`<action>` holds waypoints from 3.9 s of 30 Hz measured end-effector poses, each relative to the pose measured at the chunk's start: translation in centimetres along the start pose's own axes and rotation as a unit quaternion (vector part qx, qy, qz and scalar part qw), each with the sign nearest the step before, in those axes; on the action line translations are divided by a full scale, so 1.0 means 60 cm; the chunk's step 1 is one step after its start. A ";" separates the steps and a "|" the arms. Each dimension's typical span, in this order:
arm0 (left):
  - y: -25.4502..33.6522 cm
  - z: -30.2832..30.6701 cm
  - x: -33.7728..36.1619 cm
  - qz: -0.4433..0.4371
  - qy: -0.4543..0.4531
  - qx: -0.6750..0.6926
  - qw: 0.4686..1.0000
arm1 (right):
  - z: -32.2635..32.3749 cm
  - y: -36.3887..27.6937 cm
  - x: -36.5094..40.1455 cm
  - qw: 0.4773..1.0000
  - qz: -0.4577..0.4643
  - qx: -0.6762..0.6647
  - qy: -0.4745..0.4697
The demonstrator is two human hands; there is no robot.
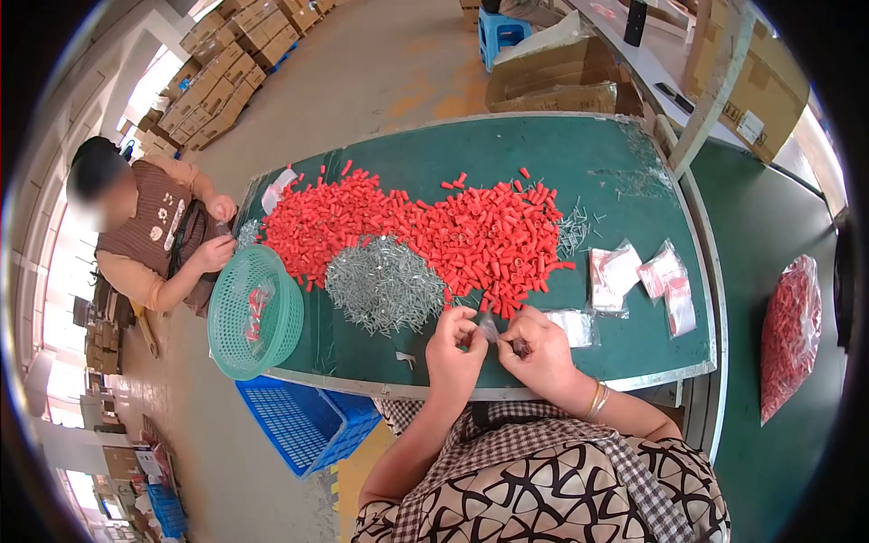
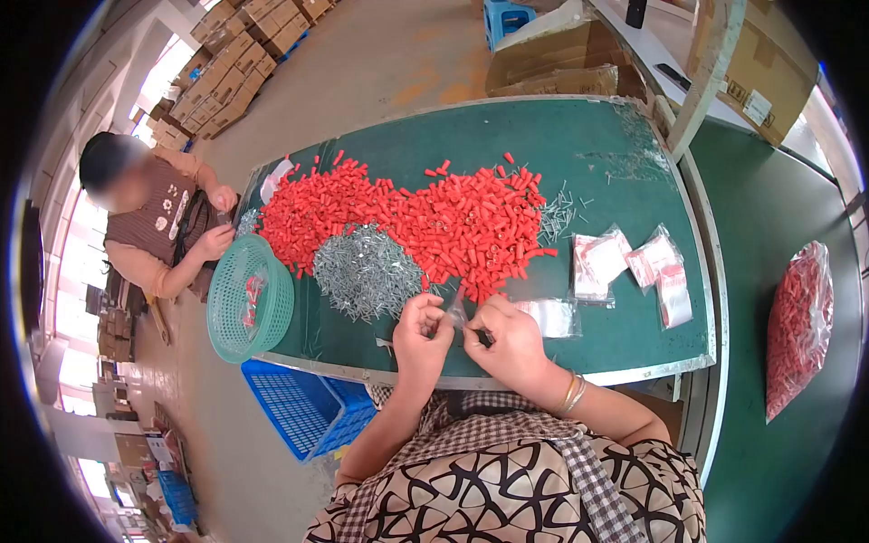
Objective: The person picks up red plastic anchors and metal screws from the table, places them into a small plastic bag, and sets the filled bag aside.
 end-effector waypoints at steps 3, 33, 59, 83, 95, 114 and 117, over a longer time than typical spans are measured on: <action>0.018 0.003 0.000 -0.011 -0.042 -0.026 0.999 | 0.011 -0.025 -0.013 0.996 0.051 0.044 -0.055; 0.012 0.039 -0.044 -0.200 -0.073 -0.318 0.924 | 0.015 0.027 0.006 0.986 -0.045 -0.086 -0.137; -0.018 -0.057 -0.122 -0.402 -0.252 -0.435 0.765 | 0.018 0.032 0.008 0.982 -0.062 -0.101 -0.150; 0.081 -0.007 -0.016 -0.135 -0.106 -0.022 0.985 | -0.012 0.028 -0.019 0.980 -0.110 -0.116 -0.122; 0.012 0.063 -0.038 -0.079 -0.025 -0.061 0.995 | -0.001 0.037 -0.014 0.984 -0.092 -0.111 -0.103; -0.018 -0.112 -0.014 -0.261 -0.197 -0.398 0.857 | 0.084 0.036 0.001 0.995 -0.045 -0.073 -0.056; -0.007 -0.100 -0.019 -0.267 -0.213 -0.414 0.844 | 0.083 0.023 -0.003 0.998 0.005 -0.030 -0.048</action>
Point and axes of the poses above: each hand's wrist, its own x-axis away from the middle knuckle, its own z-axis out of the back of the hand, y = z × x, the point moved 8 cm from there along -x, towards the middle knuckle, and after that the axes turned 5 degrees about y, right-handed, at the moved point
